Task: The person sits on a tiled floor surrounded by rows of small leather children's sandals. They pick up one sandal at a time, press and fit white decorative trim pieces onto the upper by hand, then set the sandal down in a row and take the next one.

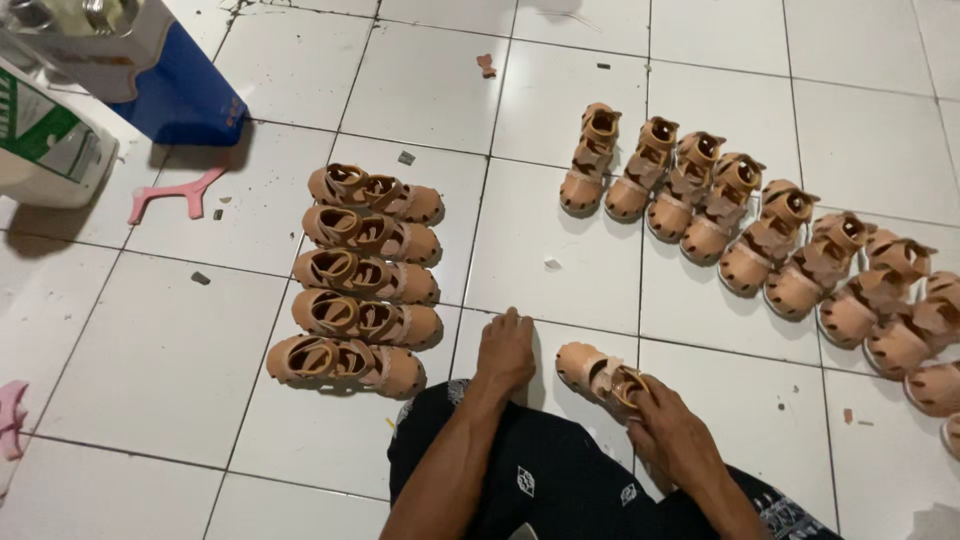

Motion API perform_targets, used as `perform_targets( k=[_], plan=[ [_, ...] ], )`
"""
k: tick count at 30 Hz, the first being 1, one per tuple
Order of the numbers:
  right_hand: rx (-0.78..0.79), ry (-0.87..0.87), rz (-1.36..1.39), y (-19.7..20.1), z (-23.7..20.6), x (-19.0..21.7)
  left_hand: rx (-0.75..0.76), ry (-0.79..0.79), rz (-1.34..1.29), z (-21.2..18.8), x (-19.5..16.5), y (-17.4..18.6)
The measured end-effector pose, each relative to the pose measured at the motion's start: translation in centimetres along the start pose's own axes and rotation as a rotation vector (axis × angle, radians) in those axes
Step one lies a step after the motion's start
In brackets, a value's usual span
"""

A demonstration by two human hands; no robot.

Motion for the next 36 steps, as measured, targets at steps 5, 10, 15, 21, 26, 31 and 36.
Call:
perform_targets(
  k=[5,10,15,21,26,31,36],
  plan=[
    [0.219,-0.314,0.103,4.4,2.7,3.1,0.033,0.037,0.052,1.9,-0.6,-0.8],
    [-0.014,-0.232,0.216,9.8,10.8,8.0,0.122,0.090,0.047,3.5,-0.8,0.5],
    [-0.150,-0.129,0.275,12.7,22.6,12.4,0.116,0.058,0.009,4.3,-1.2,1.5],
    [-0.280,0.003,0.273,12.3,37.5,14.6,0.108,0.117,-0.158,5.4,-0.5,1.7],
    [-0.449,0.082,0.002,10.8,43.1,12.4,0.150,0.072,-0.054,6.4,-0.3,1.3],
    [-0.548,0.416,-0.052,7.4,38.4,10.1,0.050,0.067,0.021,6.0,0.1,1.9],
    [-0.430,0.214,0.101,1.7,22.6,3.0,-0.041,0.080,0.089,5.0,0.3,3.2]
  ],
)
Point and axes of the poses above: each hand's wrist, its own z-axis towards the middle knuckle, its own y-axis out of the back of the hand, x = y × z, the point moved 2 cm from there along z, towards the middle knuckle, and after that the axes turned 7 degrees about z, right-handed, at the moved point
